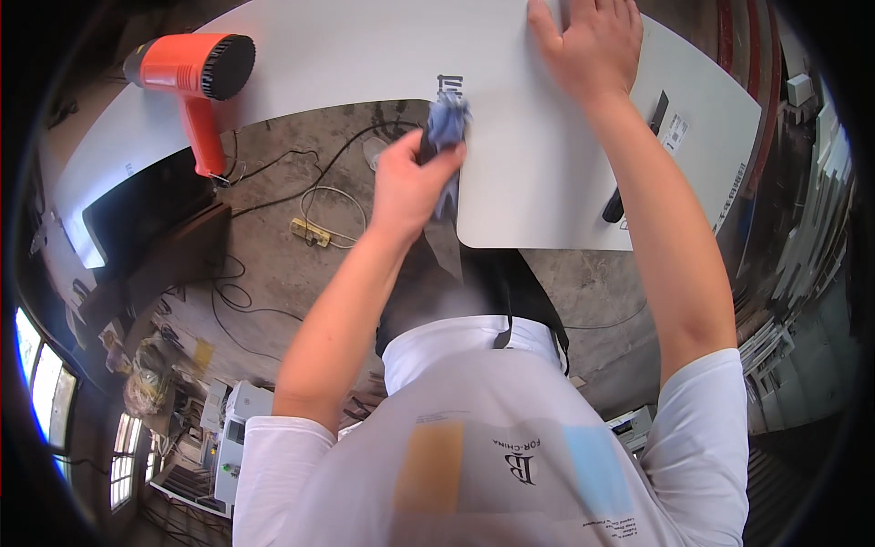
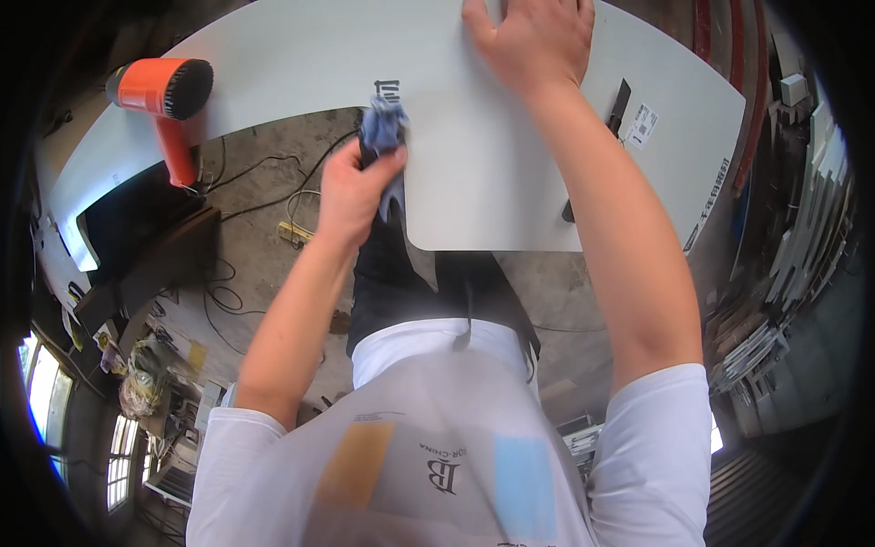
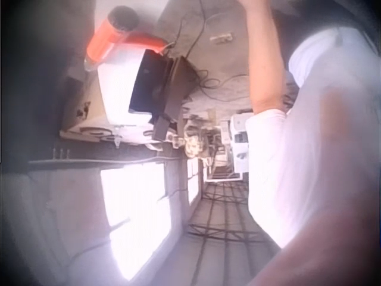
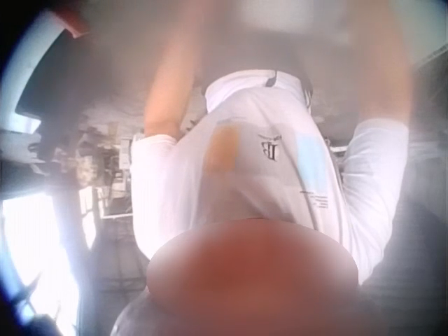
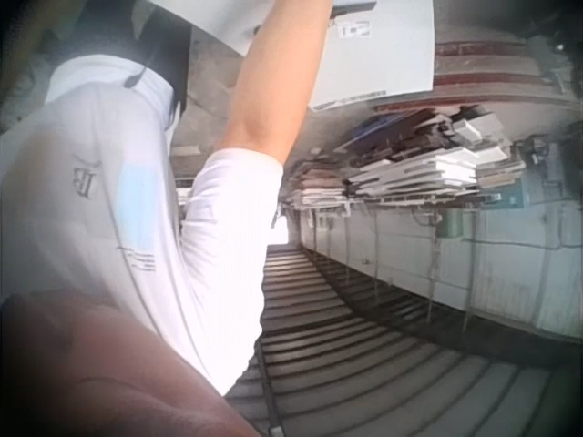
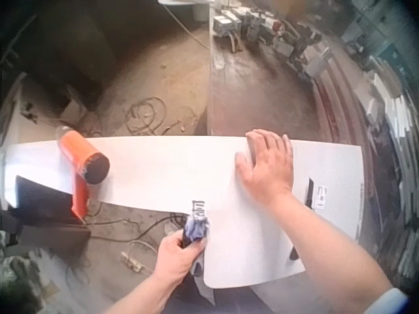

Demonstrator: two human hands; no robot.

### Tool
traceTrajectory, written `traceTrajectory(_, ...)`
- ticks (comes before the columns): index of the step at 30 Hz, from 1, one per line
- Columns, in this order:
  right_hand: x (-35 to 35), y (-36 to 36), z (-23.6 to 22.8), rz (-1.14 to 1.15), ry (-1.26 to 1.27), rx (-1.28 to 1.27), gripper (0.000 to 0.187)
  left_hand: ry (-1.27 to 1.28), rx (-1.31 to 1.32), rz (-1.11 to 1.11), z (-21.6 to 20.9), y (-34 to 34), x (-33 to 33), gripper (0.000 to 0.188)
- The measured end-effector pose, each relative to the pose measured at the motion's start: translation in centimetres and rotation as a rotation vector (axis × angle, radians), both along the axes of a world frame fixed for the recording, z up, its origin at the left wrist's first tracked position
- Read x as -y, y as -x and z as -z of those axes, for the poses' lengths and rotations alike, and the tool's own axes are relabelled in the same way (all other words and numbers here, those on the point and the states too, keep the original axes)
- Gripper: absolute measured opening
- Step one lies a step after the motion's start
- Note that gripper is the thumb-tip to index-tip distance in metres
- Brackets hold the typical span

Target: The person uses a blade to trim excess material from the edge of a white board. They then apply heat with a heat gun and wipe the edge with a cloth and a gloved hand.

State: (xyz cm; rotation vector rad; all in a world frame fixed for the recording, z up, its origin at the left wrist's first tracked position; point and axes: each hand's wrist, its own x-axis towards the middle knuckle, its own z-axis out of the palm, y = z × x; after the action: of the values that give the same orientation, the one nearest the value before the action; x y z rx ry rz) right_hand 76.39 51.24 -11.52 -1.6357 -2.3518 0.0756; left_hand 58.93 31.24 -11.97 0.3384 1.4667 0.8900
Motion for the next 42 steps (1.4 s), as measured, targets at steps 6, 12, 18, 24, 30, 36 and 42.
traceTrajectory(6,0.1,0.0,0.2,-0.006,-0.007,-0.001,0.049,0.054,-0.029,0.079,-0.1,-0.4,4.8,0.019)
traceTrajectory(12,0.3,0.5,0.0,-0.014,-0.025,-0.014,0.048,-0.04,-0.003,0.017,0.7,0.7,-0.5,0.018)
traceTrajectory(18,-0.1,-0.1,-0.1,-0.001,0.016,-0.004,0.048,0.135,-0.107,0.43,-1.1,0.9,8.8,0.016)
traceTrajectory(24,0.0,-0.2,-0.1,-0.011,0.013,0.001,0.049,0.206,0.163,0.072,-1.4,1.1,13.5,0.025)
traceTrajectory(30,-0.2,-0.4,1.1,-0.061,-0.219,0.019,0.038,0.107,0.313,-0.266,-1.1,0.9,15.0,0.03)
traceTrajectory(36,-0.7,-2.3,2.4,-0.094,-0.067,-0.061,0.055,0.08,0.306,-0.382,-3.1,0.8,16.2,0.03)
traceTrajectory(42,3.4,-1.1,-2.6,-0.309,0.191,-0.433,0.061,-0.023,0.307,-0.317,-7.4,2.6,17.8,0.031)
